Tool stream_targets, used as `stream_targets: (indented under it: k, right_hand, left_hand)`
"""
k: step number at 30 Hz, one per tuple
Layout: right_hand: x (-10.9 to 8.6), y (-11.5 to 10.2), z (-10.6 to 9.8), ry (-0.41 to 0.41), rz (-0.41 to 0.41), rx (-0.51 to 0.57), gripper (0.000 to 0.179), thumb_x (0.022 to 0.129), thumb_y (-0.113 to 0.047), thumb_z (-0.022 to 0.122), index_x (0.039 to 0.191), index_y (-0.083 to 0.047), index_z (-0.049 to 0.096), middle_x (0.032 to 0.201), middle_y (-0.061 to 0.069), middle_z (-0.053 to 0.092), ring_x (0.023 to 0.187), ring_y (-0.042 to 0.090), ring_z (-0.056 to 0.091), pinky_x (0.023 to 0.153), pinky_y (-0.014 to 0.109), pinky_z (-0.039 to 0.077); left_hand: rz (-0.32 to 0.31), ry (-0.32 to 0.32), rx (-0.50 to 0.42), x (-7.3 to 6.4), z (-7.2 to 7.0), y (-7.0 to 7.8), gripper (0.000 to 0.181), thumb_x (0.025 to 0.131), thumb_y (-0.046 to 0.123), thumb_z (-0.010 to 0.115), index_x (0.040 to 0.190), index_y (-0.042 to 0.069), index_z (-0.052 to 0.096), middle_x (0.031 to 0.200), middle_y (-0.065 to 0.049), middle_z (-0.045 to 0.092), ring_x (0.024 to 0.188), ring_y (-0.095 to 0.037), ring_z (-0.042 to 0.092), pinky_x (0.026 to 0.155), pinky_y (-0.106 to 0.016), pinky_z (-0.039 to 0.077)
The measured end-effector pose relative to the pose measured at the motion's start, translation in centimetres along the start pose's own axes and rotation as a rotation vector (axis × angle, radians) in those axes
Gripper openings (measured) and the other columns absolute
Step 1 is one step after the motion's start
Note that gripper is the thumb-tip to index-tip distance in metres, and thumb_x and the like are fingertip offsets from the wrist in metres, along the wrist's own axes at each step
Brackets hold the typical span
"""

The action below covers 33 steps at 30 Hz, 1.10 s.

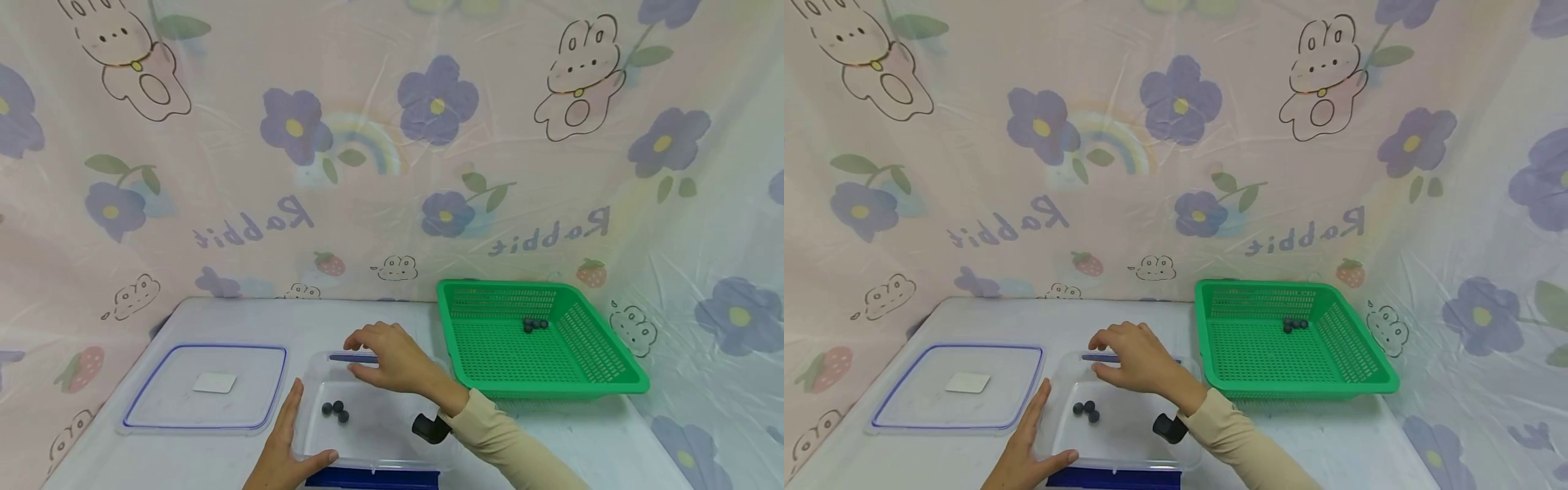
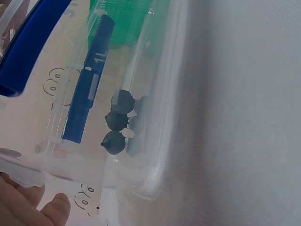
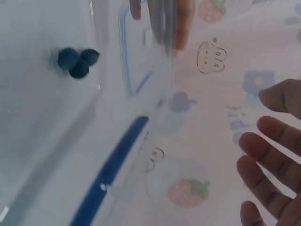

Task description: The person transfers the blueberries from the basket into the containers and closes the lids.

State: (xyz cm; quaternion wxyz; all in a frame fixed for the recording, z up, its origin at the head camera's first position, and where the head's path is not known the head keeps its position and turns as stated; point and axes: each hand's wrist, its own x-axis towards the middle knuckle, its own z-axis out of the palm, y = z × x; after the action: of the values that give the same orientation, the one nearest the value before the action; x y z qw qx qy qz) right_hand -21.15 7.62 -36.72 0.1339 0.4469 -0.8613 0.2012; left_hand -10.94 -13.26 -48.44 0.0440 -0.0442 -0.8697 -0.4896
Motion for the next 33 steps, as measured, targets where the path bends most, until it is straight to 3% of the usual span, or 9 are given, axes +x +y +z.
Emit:
stream_targets:
  k: [12,26,33]
  right_hand:
    - [-1.0,1.3,-1.8,0.048,0.054,-0.091,0.022,0.079,-0.035,0.062,0.098,-0.023,0.061,0.09,-0.015,0.056,0.089,0.006,0.048,0.073,0.034,0.037]
    - [-3.0,3.5,-4.7,0.093,0.12,-0.153,0.027,0.079,-0.036,0.063,0.102,-0.021,0.061,0.1,-0.011,0.056,0.096,0.008,0.049,0.075,0.034,0.037]
    - [-4.5,6.1,-6.6,0.166,0.188,-0.103,0.027,0.08,-0.032,0.065,0.104,-0.02,0.061,0.099,-0.01,0.057,0.092,0.011,0.05,0.073,0.036,0.038]
  left_hand:
    - [-0.099,-0.054,0.015,-0.1,-0.1,0.7,0.111,0.064,0.047,0.075,0.143,0.029,-0.001,0.147,-0.009,0.0,0.124,-0.042,0.023,0.083,-0.062,0.03]
    - [-0.116,-0.072,0.022,-0.1,-0.1,0.7,0.11,0.065,0.047,0.074,0.143,0.028,-0.001,0.147,-0.008,-0.002,0.127,-0.04,0.012,0.085,-0.068,0.017]
    - [-0.097,-0.071,0.008,0.0,-0.1,0.5,0.109,0.066,0.044,0.075,0.143,0.027,-0.001,0.147,-0.007,-0.002,0.127,-0.038,0.011,0.086,-0.067,0.016]
